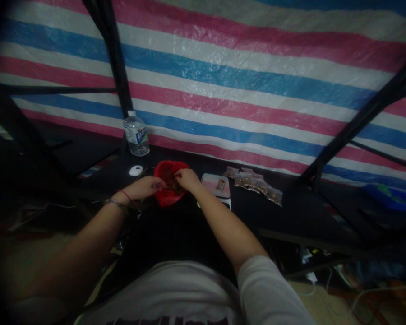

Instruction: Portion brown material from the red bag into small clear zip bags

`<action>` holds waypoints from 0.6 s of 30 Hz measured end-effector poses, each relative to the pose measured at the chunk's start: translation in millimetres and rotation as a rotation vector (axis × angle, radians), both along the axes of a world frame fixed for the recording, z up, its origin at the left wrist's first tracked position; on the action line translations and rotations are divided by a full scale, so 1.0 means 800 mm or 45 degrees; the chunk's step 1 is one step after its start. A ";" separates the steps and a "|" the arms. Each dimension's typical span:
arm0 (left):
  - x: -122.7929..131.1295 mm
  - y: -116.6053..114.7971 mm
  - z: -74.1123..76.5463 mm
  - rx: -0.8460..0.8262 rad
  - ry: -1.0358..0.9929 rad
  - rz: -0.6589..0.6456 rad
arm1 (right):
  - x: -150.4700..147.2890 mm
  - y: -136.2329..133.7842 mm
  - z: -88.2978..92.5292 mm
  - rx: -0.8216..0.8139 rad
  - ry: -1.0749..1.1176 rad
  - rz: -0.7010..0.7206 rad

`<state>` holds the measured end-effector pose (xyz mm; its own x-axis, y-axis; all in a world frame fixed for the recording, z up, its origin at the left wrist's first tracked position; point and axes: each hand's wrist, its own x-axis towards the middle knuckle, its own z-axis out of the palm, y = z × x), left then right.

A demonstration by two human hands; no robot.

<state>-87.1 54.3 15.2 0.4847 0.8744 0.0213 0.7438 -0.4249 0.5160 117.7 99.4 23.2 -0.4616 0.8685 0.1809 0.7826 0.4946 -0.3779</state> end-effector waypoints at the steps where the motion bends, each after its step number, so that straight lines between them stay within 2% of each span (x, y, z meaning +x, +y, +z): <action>1: 0.000 0.001 -0.001 0.000 -0.003 -0.012 | 0.001 0.002 -0.002 -0.006 -0.018 0.017; 8: 0.013 -0.006 0.006 0.136 0.017 -0.260 | 0.000 0.001 -0.016 -0.094 -0.237 0.310; 14: 0.010 -0.017 0.014 -0.133 0.157 -0.268 | 0.004 0.008 -0.016 -0.117 -0.348 0.317; 18: 0.014 -0.021 0.010 -0.128 0.069 -0.224 | 0.018 0.010 -0.008 -0.186 -0.425 0.280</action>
<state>-75.6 37.7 23.4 0.6281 0.7727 -0.0919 0.6906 -0.4991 0.5234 131.8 107.4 16.9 -0.6511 0.7482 -0.1275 0.7557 0.6235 -0.2003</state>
